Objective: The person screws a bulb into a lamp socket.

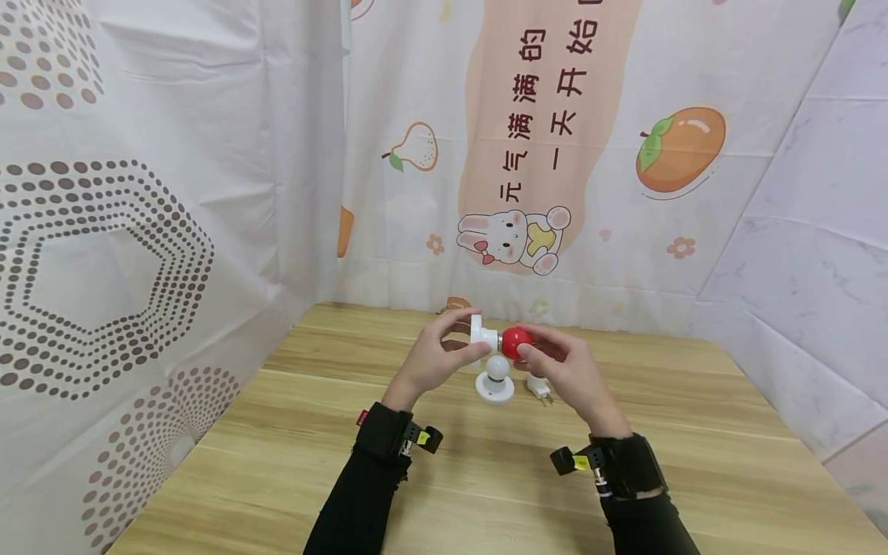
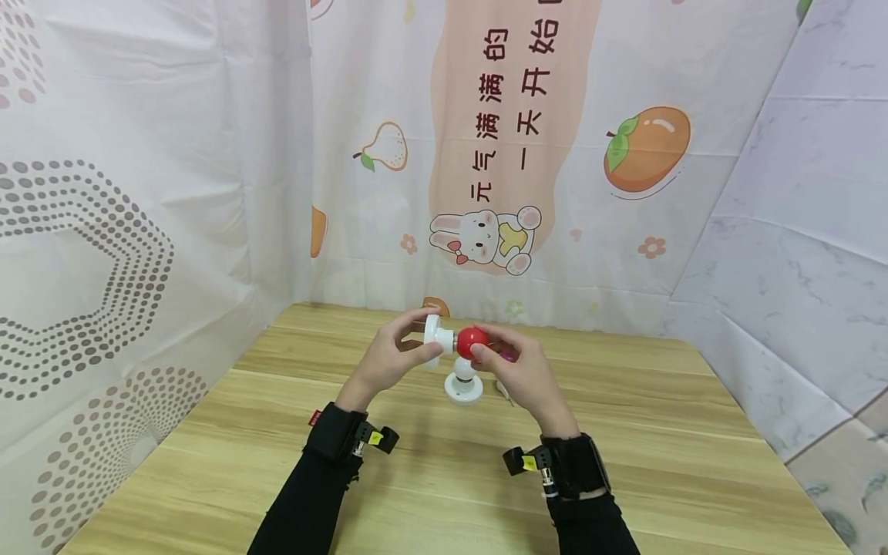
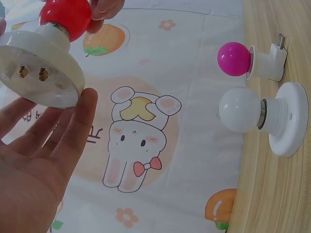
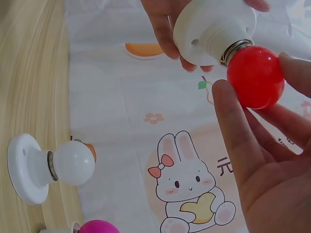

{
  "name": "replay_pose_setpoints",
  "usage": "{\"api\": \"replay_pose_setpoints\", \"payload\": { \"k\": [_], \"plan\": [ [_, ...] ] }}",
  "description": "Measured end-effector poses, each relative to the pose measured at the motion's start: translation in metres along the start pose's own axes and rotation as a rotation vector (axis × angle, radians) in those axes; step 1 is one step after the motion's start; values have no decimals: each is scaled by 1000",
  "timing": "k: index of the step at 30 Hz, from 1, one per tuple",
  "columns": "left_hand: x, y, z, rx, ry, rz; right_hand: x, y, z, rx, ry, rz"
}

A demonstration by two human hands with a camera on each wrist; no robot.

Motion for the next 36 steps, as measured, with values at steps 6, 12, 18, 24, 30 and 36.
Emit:
{"api": "replay_pose_setpoints", "payload": {
  "k": [6,12,18,24,30,36],
  "plan": [
    [0,1,0,12,7,7,2,3,0,63,24,10],
    [0,1,1,9,16,18,3,4,-2,60,69,8],
    [0,2,0,6,25,26,3,4,-5,64,118,6],
    [0,2,0,16,22,23,3,4,-6,88,134,-6],
    [0,3,1,8,9,11,3,4,-5,67,93,-33],
    [0,4,-4,34,-11,3,2,2,0,25,-7,-58]
  ]
}}
Point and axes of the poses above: each hand's wrist, its own x-axis towards the middle knuckle, its own y-axis out of the palm, z = x × y, the point moved 5 cm from there along x, towards the middle knuckle, and after that the axes turned 9 degrees about -x, right-handed, at the moved point
